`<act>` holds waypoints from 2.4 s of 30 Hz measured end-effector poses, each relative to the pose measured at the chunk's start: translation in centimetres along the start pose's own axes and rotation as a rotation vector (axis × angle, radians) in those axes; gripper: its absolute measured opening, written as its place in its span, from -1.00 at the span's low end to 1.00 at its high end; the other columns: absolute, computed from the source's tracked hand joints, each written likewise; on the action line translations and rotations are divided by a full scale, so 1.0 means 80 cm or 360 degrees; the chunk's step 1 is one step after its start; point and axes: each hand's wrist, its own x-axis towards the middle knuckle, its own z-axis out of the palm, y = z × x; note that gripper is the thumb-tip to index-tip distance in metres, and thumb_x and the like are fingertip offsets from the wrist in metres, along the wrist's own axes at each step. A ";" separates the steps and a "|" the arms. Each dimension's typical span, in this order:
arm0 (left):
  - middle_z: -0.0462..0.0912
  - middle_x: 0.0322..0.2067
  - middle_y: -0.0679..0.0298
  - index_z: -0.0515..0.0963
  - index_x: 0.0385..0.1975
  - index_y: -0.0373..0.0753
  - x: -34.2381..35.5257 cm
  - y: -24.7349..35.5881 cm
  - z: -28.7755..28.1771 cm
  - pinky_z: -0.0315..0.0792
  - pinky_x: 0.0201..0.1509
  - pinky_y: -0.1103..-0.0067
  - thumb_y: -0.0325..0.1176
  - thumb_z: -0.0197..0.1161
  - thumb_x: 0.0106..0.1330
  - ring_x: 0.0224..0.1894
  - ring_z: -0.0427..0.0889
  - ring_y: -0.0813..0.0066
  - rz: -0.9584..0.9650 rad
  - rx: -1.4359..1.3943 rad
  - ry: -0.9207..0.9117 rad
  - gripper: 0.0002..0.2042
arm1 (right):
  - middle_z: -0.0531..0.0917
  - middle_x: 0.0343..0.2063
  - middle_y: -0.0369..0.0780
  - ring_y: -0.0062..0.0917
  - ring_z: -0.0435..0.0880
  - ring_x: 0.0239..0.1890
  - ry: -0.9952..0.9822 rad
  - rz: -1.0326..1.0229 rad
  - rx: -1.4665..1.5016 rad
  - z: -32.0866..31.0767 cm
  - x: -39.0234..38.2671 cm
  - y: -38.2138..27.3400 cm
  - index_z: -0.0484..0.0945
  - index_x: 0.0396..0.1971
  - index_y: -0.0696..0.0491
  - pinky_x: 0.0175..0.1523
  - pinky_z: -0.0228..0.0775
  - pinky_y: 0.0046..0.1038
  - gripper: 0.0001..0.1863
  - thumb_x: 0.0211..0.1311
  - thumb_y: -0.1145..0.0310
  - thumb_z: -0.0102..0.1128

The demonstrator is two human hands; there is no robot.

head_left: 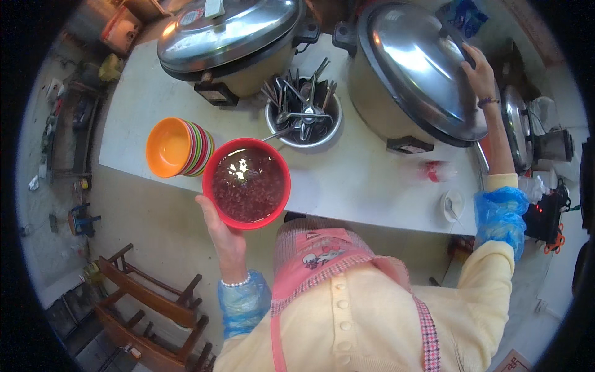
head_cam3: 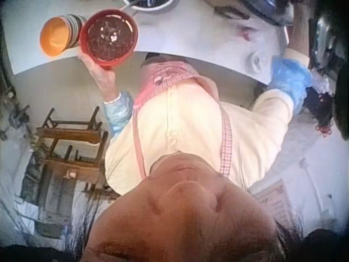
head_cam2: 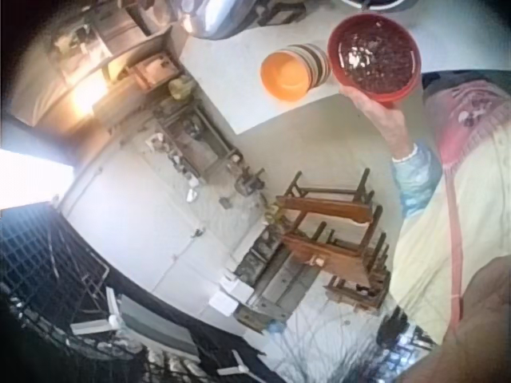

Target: The person scoops a dark red porridge from a large pot into a red bowl, adds a white substance from a small bowl, and transfers the mixture into a plastic cup. They then use a machine to add ice to the cup, seal it, and hand it to a customer.

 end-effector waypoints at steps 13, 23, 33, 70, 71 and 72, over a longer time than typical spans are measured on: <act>0.34 0.31 0.19 0.19 0.38 -0.19 0.023 0.010 -0.045 0.27 0.39 0.30 0.22 -0.26 0.49 0.32 0.35 0.27 -0.0044 -0.0005 -0.0074 -0.33 | 0.62 -0.02 -0.13 -0.24 0.60 0.00 -0.0309 -0.0285 0.0488 0.197 -0.188 -0.361 0.62 -0.26 0.06 0.04 0.47 -0.24 -0.84 0.13 0.46 0.17; 0.33 0.31 0.18 0.19 0.37 -0.22 0.031 0.008 -0.055 0.25 0.40 0.33 0.19 -0.26 0.51 0.31 0.35 0.30 -0.0140 0.0104 -0.0221 -0.35 | 0.62 -0.28 -0.17 -0.30 0.61 -0.14 -0.0173 -0.0279 0.0160 0.233 -0.187 -0.379 0.53 -0.39 0.05 -0.05 0.40 -0.24 -0.91 0.14 0.48 0.04; 0.32 0.30 0.16 0.18 0.37 -0.25 0.024 -0.008 0.004 0.27 0.39 0.30 0.15 -0.33 0.54 0.32 0.35 0.27 -0.0106 0.0403 -0.0653 -0.36 | 0.62 -0.58 -0.09 -0.18 0.65 -0.59 0.0052 0.0829 0.0612 0.150 -0.290 -0.364 0.48 -0.34 0.07 -0.46 0.48 -0.18 -0.85 0.34 0.33 -0.01; 0.32 0.32 0.17 0.21 0.37 -0.22 -0.150 -0.267 0.276 0.17 0.43 0.27 0.15 -0.37 0.54 0.33 0.32 0.26 -0.0795 0.0808 -0.1726 -0.36 | 0.69 -0.50 -0.16 -0.53 0.69 -0.62 0.1075 0.2392 0.1141 0.020 -0.604 0.005 0.61 -0.10 0.25 -0.38 0.54 -0.50 -0.68 0.29 0.40 0.00; 0.31 0.33 0.19 0.21 0.38 -0.19 -0.151 -0.271 0.277 0.17 0.43 0.28 0.19 -0.34 0.52 0.34 0.31 0.26 -0.0785 0.0813 -0.1753 -0.35 | 0.69 -0.49 -0.15 -0.53 0.69 -0.61 0.1067 0.2372 0.1190 0.022 -0.606 0.004 0.61 -0.10 0.26 -0.40 0.54 -0.51 -0.68 0.29 0.40 0.00; 0.30 0.34 0.21 0.20 0.38 -0.16 -0.151 -0.276 0.277 0.17 0.43 0.28 0.22 -0.30 0.50 0.35 0.31 0.27 -0.0775 0.0819 -0.1780 -0.34 | 0.69 -0.49 -0.15 -0.53 0.69 -0.61 0.1059 0.2352 0.1238 0.023 -0.607 0.004 0.61 -0.09 0.26 -0.42 0.54 -0.51 -0.68 0.30 0.41 -0.01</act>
